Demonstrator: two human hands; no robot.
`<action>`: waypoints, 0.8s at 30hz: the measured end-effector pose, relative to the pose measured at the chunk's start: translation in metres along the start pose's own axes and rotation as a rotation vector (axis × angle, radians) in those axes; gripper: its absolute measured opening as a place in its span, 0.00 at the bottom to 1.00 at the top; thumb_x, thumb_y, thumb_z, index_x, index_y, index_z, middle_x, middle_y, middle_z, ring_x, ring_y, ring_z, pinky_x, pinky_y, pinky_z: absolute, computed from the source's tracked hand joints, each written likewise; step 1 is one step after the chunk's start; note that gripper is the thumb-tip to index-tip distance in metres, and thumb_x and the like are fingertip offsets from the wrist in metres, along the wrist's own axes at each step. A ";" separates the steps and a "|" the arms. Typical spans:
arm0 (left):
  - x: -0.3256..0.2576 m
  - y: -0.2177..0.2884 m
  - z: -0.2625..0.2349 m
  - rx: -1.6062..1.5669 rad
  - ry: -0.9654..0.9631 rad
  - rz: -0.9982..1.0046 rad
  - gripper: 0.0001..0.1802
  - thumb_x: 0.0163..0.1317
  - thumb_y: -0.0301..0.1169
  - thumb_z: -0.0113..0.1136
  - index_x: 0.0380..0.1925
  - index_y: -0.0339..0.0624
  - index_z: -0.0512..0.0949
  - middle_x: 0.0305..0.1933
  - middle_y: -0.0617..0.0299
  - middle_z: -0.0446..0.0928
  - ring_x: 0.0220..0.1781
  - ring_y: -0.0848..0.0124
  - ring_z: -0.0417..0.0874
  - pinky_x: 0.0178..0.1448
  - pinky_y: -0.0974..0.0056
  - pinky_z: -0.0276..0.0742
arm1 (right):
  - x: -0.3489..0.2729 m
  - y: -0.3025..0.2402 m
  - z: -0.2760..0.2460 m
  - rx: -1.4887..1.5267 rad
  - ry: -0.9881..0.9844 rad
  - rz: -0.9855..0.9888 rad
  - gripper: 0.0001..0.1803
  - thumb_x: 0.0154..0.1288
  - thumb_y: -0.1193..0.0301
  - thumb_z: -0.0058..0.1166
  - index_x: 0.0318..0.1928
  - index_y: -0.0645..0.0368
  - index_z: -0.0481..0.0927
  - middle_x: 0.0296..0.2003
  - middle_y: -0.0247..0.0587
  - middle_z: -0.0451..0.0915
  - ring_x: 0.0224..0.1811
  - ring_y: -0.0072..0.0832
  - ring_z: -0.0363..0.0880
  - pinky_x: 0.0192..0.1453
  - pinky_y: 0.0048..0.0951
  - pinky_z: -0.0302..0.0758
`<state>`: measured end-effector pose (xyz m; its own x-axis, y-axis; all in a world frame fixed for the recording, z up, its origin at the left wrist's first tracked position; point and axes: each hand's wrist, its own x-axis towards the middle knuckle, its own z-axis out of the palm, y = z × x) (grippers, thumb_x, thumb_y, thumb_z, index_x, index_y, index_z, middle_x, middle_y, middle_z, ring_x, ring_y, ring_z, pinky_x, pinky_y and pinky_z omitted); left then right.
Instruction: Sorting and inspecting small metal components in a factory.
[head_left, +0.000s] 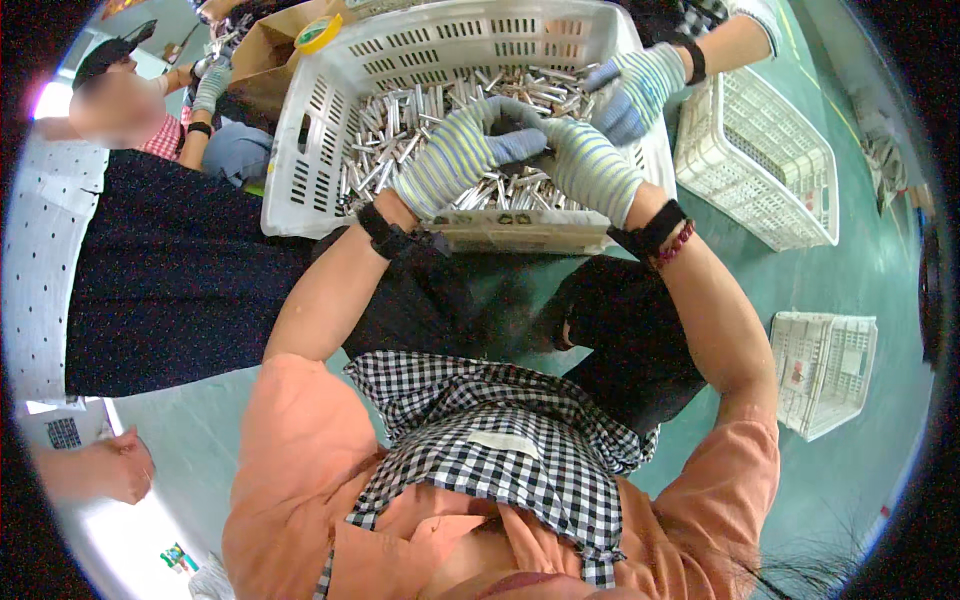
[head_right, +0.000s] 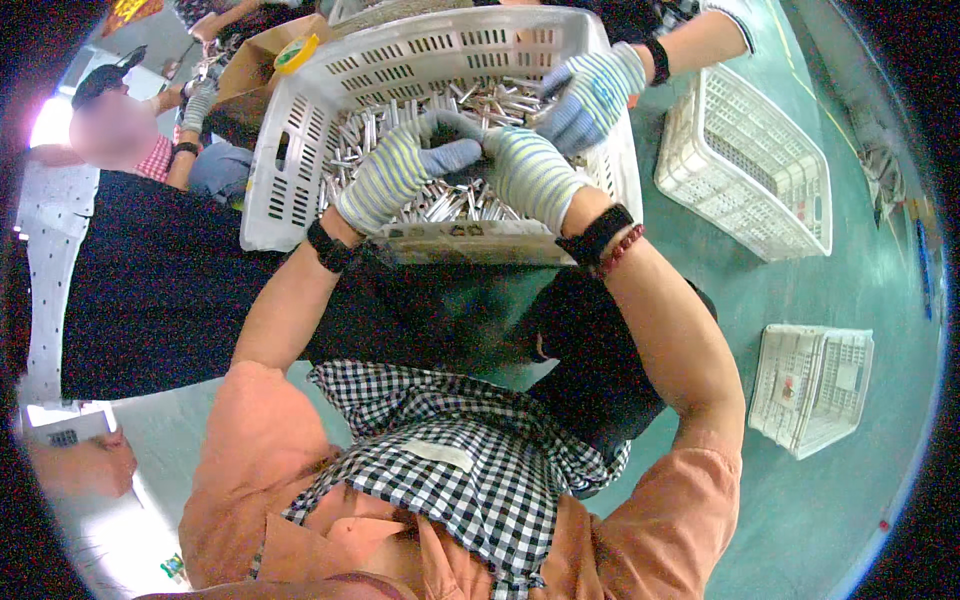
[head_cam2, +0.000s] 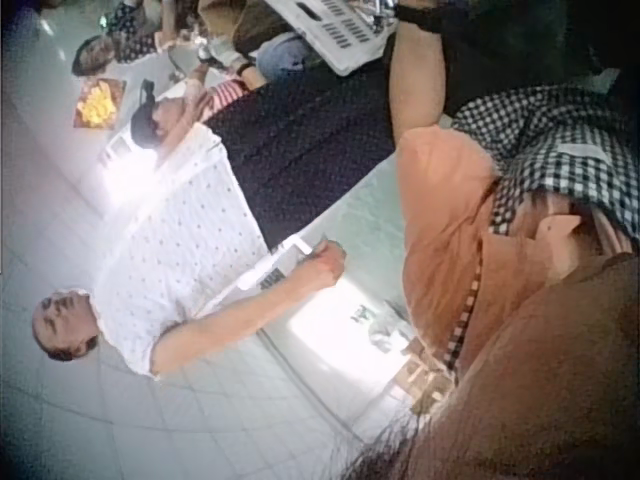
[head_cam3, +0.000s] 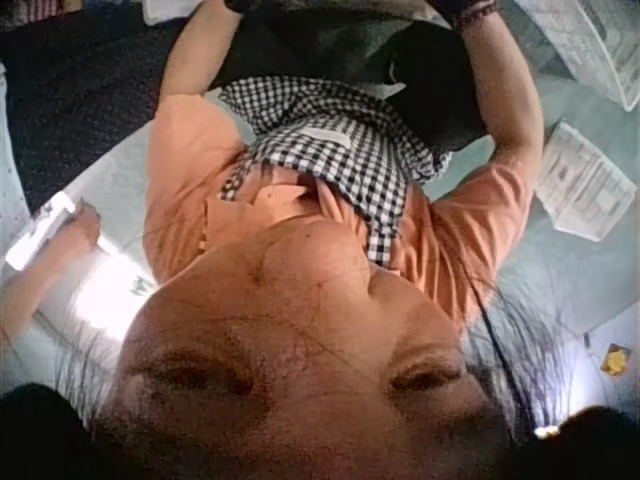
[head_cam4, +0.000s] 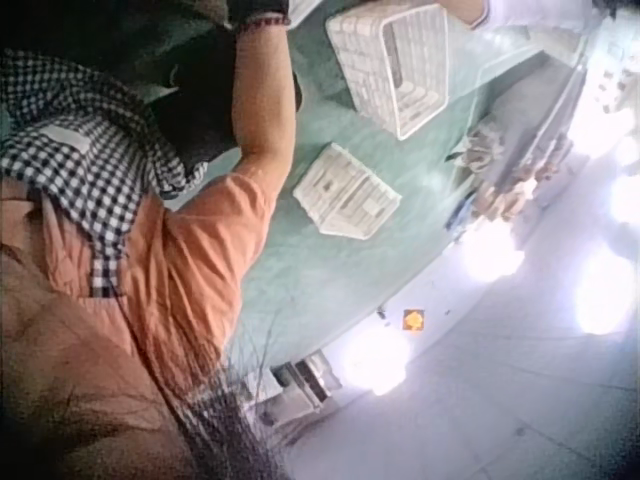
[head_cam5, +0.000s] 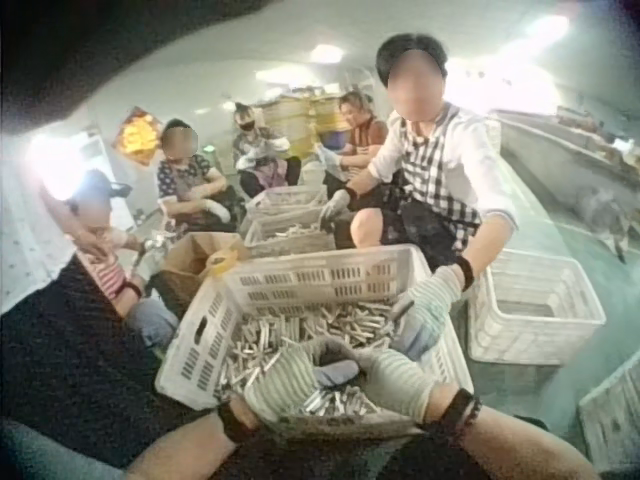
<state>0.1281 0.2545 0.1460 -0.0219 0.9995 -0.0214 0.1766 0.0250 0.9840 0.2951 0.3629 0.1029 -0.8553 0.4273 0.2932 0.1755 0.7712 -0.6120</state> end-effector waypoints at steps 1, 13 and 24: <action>0.000 0.002 0.000 -0.031 -0.040 0.007 0.15 0.70 0.38 0.66 0.49 0.38 0.83 0.44 0.64 0.85 0.45 0.76 0.84 0.54 0.67 0.81 | 0.001 0.001 0.001 -0.090 -0.022 0.016 0.21 0.62 0.76 0.62 0.57 0.60 0.80 0.38 0.55 0.85 0.41 0.53 0.85 0.44 0.46 0.80; -0.016 0.002 -0.003 -0.049 -0.085 0.149 0.23 0.77 0.45 0.55 0.60 0.39 0.78 0.50 0.61 0.84 0.50 0.75 0.83 0.57 0.66 0.81 | -0.001 -0.007 -0.005 0.135 -0.019 -0.065 0.29 0.62 0.86 0.52 0.63 0.54 0.78 0.52 0.48 0.85 0.55 0.45 0.84 0.57 0.40 0.79; -0.139 -0.017 -0.171 0.008 0.401 0.378 0.23 0.79 0.43 0.50 0.59 0.36 0.78 0.50 0.59 0.85 0.50 0.71 0.85 0.57 0.64 0.80 | 0.024 0.007 0.027 -0.842 -0.235 -0.456 0.26 0.69 0.72 0.54 0.67 0.55 0.75 0.59 0.48 0.81 0.62 0.36 0.79 0.65 0.32 0.74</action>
<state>-0.0401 0.1125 0.1625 -0.3281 0.8538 0.4042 0.2521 -0.3332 0.9085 0.2628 0.3662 0.0857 -0.9863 -0.0289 0.1622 0.0167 0.9620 0.2727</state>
